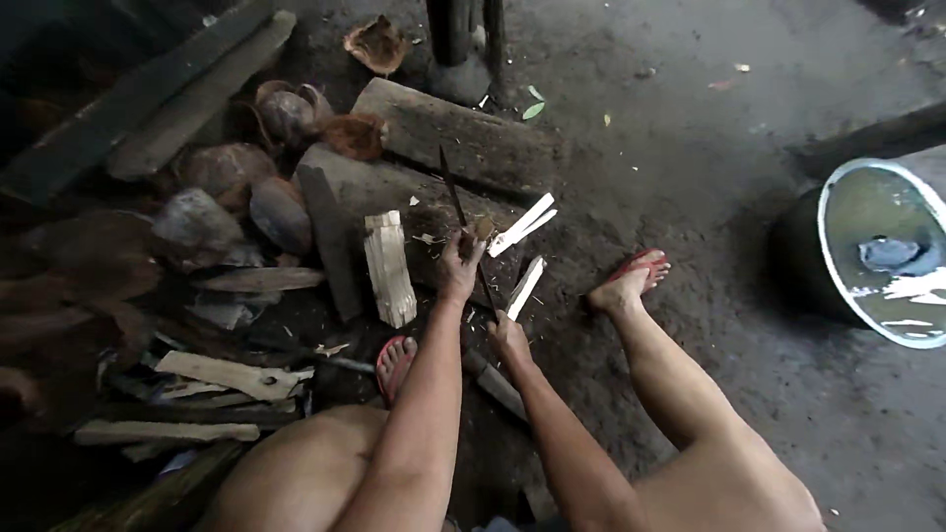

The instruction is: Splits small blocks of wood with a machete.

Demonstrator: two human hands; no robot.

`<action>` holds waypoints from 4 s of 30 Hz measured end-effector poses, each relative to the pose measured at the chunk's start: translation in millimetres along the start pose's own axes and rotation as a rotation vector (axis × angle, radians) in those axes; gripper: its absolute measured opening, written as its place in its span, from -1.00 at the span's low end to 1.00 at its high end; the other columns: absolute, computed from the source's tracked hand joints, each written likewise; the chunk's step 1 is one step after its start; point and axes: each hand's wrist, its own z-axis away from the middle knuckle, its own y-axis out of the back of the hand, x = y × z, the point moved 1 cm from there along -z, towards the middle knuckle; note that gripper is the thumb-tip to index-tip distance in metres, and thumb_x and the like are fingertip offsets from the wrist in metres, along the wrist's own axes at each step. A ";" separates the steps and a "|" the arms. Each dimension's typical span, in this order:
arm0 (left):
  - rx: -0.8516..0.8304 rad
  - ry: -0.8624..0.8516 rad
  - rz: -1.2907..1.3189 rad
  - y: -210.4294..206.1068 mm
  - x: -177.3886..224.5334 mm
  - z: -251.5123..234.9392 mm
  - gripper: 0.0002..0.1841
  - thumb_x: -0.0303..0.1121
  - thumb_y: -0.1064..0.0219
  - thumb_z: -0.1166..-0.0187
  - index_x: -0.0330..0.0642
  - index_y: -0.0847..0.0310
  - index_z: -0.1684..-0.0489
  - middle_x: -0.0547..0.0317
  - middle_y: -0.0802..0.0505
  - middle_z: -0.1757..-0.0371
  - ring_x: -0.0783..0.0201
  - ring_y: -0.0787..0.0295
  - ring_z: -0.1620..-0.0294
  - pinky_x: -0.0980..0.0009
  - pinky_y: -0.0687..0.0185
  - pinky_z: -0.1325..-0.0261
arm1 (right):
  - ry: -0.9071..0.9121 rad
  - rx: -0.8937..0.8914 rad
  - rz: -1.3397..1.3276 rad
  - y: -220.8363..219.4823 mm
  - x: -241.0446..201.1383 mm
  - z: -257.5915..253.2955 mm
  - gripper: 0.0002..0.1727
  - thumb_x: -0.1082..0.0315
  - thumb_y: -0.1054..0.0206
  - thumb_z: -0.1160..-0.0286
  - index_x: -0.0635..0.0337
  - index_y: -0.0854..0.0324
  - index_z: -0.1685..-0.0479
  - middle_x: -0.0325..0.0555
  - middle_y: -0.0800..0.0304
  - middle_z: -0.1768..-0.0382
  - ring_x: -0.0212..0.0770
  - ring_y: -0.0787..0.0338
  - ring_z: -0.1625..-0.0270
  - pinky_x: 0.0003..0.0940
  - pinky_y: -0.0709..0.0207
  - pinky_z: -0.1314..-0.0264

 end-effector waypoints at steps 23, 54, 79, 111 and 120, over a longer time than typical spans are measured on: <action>0.077 0.070 -0.270 22.6 14.6 6.7 -0.62 -0.26 -0.20 -0.80 -0.26 -0.58 -0.45 -0.17 -0.80 -0.32 -0.01 -0.76 -0.36 -0.04 -0.57 -0.51 | 0.137 -0.088 -0.172 5.2 7.4 4.2 -0.58 0.06 -0.03 -0.79 0.03 -0.67 -0.32 0.07 -0.85 0.05 0.05 -0.85 -0.04 0.16 -0.65 -0.14; 0.111 0.323 -0.667 -39.0 21.8 -121.4 -0.15 0.19 -0.32 -0.62 -0.21 -0.21 -0.77 -0.40 -0.67 -0.45 -0.33 -0.63 -0.46 -0.31 -0.49 -0.48 | 0.198 0.231 -0.544 137.3 132.0 145.5 -0.53 -0.22 -0.11 -0.68 -0.07 -0.73 0.18 -0.50 -0.62 0.66 -0.54 -0.59 0.67 -0.48 -0.55 0.66; -0.400 0.048 -1.249 -167.0 34.2 -61.6 -0.12 -0.24 -0.59 -0.32 -0.09 -0.26 -0.76 -0.37 -0.61 -0.51 -0.38 -0.63 -0.44 -0.33 -0.60 -0.35 | 0.002 0.263 -1.029 127.7 152.3 136.6 -0.64 0.04 -0.19 -0.67 0.17 -0.67 0.03 -0.31 -0.60 0.69 -0.30 -0.62 0.72 -0.32 -0.64 0.68; 0.106 0.133 -0.762 296.5 70.2 45.9 -0.43 0.01 -0.24 -0.75 -0.26 -0.50 -0.52 -0.35 -0.71 -0.41 -0.22 -0.68 -0.43 -0.24 -0.48 -0.52 | 0.061 0.311 -0.421 75.2 86.4 153.1 -0.63 0.00 -0.17 -0.72 0.11 -0.71 0.13 -0.29 -0.66 0.56 -0.37 -0.63 0.60 -0.28 -0.60 0.48; -0.970 -0.318 -1.330 1.7 106.3 -24.3 -0.62 -0.04 -0.30 -0.69 -0.14 -0.77 -0.15 -0.27 -0.87 0.01 -0.39 -0.81 -0.11 -0.47 -0.60 -0.13 | 0.146 0.499 -0.505 85.5 121.0 137.5 -0.62 -0.02 -0.13 -0.73 0.06 -0.69 0.18 -0.38 -0.61 0.62 -0.47 -0.60 0.63 -0.41 -0.56 0.53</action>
